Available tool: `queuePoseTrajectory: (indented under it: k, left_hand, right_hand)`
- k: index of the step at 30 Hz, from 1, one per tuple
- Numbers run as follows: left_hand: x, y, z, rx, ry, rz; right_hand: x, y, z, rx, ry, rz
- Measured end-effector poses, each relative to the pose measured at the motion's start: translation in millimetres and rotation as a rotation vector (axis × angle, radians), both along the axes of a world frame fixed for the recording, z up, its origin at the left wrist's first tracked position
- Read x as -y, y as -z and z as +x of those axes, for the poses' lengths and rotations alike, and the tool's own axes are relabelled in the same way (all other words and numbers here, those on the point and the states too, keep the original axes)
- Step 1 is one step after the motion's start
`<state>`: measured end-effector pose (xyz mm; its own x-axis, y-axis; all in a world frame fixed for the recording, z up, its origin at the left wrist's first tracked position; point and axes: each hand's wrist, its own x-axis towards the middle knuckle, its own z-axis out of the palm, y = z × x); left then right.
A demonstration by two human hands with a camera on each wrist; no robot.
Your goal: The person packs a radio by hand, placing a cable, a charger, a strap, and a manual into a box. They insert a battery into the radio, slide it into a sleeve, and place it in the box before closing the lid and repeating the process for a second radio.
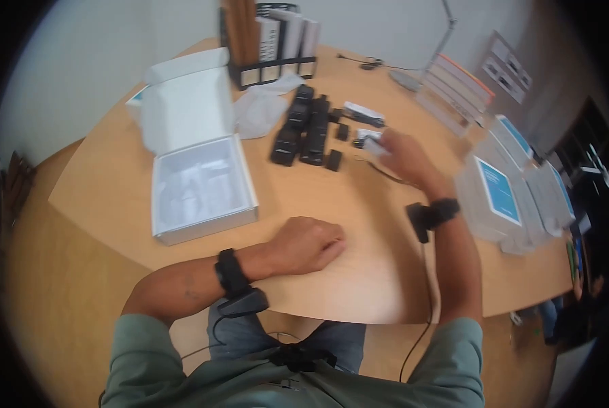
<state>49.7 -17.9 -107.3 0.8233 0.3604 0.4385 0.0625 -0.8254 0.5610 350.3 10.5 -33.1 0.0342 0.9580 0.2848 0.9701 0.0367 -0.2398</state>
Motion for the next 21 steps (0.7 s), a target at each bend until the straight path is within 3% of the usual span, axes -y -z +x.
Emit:
queuePoseTrajectory:
  k: [6, 9, 11, 13, 18, 21]
  left_hand:
    - [3, -4, -1, -0.079, 0.011, -0.051]
    - [3, -3, -1, -0.065, 0.021, -0.049]
    - [4, -2, 0, -0.033, 0.027, -0.026]
    - [4, -3, 1, -0.135, 0.016, 0.020]
    - [4, 9, 5, -0.054, 0.008, 0.008]
    - [2, 18, 8, -0.010, 0.017, 0.041]
  right_hand:
    - [-20, -68, -72, -0.064, -0.114, 0.138]
    - [-35, -85, -129, -0.168, -0.295, 0.159]
    - [-51, -87, -164, -0.284, -0.458, -0.010]
    - [-70, -83, -202, -0.176, -0.616, -0.056]
    - [-111, -56, -291, -0.034, -0.862, -0.083]
    - [-125, -40, -316, -0.021, -0.871, -0.161]
